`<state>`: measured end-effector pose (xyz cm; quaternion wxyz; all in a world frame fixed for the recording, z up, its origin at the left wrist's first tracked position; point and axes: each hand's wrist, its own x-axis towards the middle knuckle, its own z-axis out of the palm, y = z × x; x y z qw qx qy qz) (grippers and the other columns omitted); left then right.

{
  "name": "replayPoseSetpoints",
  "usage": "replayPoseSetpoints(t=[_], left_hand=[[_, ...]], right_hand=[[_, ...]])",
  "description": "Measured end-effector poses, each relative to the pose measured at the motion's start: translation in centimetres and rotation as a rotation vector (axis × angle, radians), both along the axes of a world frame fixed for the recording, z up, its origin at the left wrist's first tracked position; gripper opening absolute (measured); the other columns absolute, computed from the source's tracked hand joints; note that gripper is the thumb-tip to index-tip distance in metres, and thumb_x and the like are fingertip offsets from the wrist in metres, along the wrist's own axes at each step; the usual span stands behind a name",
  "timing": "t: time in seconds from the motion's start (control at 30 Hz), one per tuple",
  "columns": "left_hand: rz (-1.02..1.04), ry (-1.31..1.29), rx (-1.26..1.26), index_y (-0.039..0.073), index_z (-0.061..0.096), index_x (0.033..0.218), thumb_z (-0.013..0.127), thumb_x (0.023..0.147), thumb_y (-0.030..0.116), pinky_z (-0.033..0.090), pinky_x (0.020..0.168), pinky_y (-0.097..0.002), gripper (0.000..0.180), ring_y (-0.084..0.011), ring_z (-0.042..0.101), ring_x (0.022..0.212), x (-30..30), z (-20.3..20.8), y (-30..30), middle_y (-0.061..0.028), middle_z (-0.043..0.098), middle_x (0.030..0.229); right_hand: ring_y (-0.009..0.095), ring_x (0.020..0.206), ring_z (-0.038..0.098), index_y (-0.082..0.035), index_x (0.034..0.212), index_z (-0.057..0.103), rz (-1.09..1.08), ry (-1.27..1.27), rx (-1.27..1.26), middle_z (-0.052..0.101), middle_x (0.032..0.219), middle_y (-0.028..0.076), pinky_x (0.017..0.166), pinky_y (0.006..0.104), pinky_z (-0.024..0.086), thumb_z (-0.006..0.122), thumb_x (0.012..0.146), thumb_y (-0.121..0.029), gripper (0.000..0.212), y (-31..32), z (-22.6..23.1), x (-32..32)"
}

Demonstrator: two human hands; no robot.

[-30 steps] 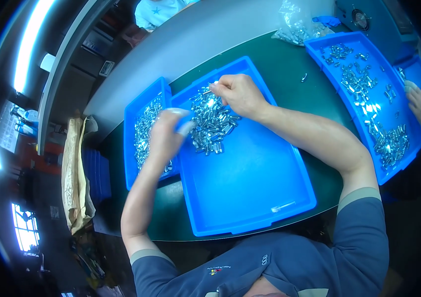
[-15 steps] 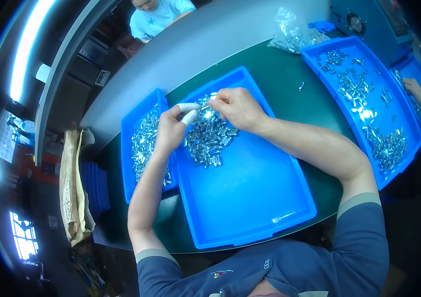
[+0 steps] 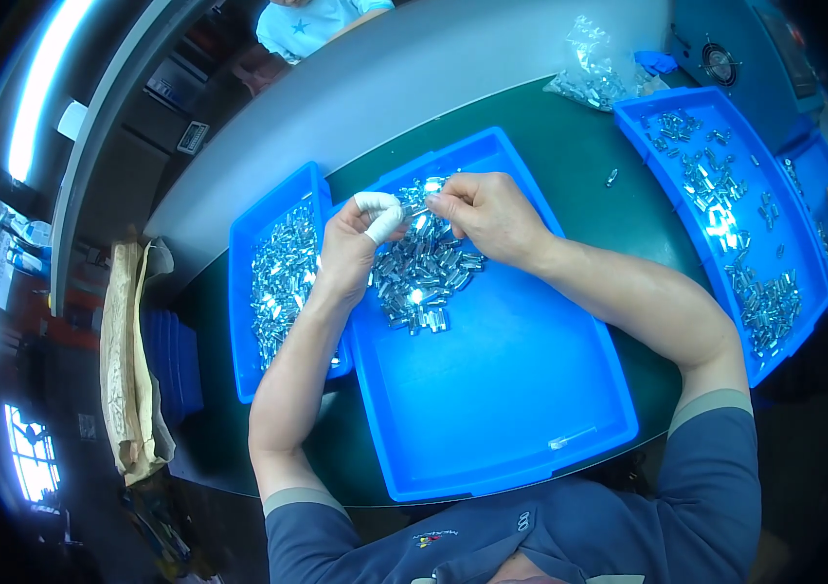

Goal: The person assembles small hardware components by manually attaching metal clips to plastic bases.

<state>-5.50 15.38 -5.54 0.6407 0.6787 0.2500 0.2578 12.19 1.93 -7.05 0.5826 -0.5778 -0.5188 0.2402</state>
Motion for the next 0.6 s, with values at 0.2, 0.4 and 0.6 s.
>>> replayPoseSetpoints(t=[0.2, 0.4, 0.6], left_hand=[[0.025, -0.010, -0.023, 0.005, 0.064, 0.106, 0.070, 0.095, 0.009, 0.056, 0.081, -0.0280, 0.014, -0.0155, 0.068, 0.092, -0.24, 0.56, -0.27, -0.0072, 0.071, 0.100], [-0.020, 0.018, 0.026, 0.004, 0.065, 0.110, 0.070, 0.095, 0.009, 0.055, 0.081, -0.0278, 0.017, -0.0153, 0.068, 0.093, -0.40, -0.01, -0.16, -0.0081, 0.072, 0.102], [-0.054, 0.078, 0.148, 0.001, 0.070, 0.111, 0.071, 0.093, 0.008, 0.054, 0.082, -0.0274, 0.019, -0.0133, 0.067, 0.091, -0.27, 0.27, -0.69, -0.0066, 0.072, 0.101]], right_hand=[[0.011, 0.054, 0.056, -0.001, 0.081, 0.069, -0.045, 0.030, 0.012, 0.062, 0.060, 0.004, 0.050, 0.0311, 0.042, 0.064, 0.098, -0.029, 0.033, -0.17, 0.33, 0.01], [0.015, 0.055, 0.060, 0.000, 0.081, 0.070, -0.047, 0.046, 0.000, 0.064, 0.061, 0.007, 0.052, 0.0338, 0.045, 0.064, 0.097, -0.027, 0.032, -0.28, 0.48, -0.05], [0.016, 0.055, 0.060, -0.001, 0.080, 0.070, -0.032, 0.018, -0.011, 0.064, 0.061, 0.007, 0.052, 0.0345, 0.045, 0.064, 0.097, -0.027, 0.032, -0.24, 0.27, 0.06]])
